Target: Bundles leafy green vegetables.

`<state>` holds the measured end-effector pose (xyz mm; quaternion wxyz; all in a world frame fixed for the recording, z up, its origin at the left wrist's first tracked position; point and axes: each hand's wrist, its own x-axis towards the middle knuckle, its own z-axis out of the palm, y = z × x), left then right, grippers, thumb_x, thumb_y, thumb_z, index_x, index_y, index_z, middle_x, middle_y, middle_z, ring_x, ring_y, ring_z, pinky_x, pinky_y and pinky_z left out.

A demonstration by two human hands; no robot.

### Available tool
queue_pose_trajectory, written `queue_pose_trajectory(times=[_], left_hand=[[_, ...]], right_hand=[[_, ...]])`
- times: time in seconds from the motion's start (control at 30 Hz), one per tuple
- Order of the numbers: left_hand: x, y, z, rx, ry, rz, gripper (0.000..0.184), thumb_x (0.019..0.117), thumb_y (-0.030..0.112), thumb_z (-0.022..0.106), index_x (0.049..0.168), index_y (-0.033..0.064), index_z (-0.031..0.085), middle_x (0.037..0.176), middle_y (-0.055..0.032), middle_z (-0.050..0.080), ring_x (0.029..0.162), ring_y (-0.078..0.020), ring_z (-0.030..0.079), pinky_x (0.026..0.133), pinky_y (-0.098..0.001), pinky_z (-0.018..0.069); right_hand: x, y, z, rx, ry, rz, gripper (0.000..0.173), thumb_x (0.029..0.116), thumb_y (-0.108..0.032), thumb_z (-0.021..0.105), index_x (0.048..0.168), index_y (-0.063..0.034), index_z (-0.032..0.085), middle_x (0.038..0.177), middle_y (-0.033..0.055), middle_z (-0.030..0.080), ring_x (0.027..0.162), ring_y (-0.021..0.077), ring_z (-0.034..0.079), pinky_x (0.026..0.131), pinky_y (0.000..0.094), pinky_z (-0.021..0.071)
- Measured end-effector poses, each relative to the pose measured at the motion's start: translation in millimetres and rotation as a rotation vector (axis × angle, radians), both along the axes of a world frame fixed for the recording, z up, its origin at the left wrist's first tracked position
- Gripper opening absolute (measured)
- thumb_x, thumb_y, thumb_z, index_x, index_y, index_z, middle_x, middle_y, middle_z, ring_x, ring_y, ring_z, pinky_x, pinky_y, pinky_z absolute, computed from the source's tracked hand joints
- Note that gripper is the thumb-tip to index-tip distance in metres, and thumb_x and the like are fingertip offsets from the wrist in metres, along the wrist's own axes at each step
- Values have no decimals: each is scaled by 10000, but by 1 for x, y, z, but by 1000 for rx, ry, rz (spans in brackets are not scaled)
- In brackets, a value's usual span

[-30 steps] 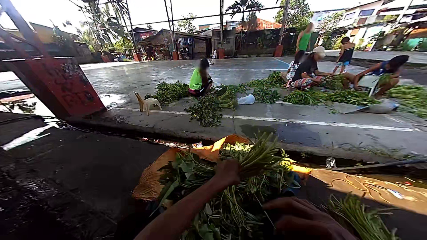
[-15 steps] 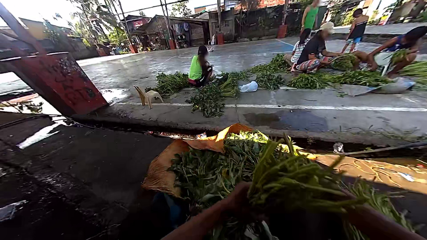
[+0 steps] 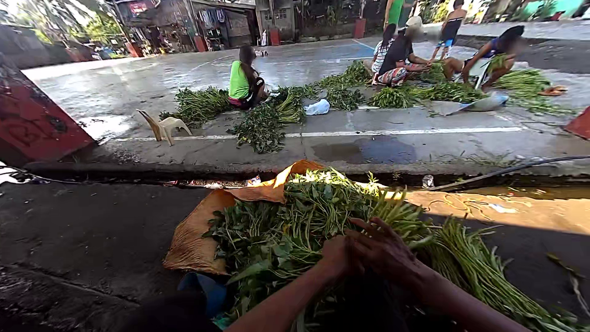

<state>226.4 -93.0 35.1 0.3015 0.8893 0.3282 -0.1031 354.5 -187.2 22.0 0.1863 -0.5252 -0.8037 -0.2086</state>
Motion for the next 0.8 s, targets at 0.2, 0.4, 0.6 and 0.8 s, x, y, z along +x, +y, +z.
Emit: queue_pose_trajectory(times=[0.2,0.4,0.6,0.8], left_hand=[[8,-22,-63,-102,41,-184,903,717,405,913,1395,-21,494,1262,-271,625,1182,-448,606,970,-638,473],[1,29,-40,-438,49,-524,358,1016,127,624,1333,-39,633,1294,-259,650,1248,-381,602,1100,-541,407],[22,6,5,6,97,-423,227,1000,99,581,1156,-6,707,1189,-244,671,1169,-432,613,952,-647,459],[16,-39,5,81,-21,-380,195,963,11,578,1115,-32,692,1149,-254,681,1116,-437,638,894,-628,479]], right_hand=[[8,-51,-81,-6,181,-96,132,858,13,624,825,-77,715,1027,75,768,1023,262,734,932,480,562],[-20,-103,-83,-79,74,-147,183,889,-9,638,913,-99,796,1132,43,770,1116,258,705,977,434,522],[-31,-105,-68,-167,33,-146,115,828,5,686,874,-54,773,1132,86,763,1059,297,722,927,422,561],[-24,-93,-63,-121,129,-234,56,804,-51,710,793,-75,760,854,88,722,785,285,705,650,419,561]])
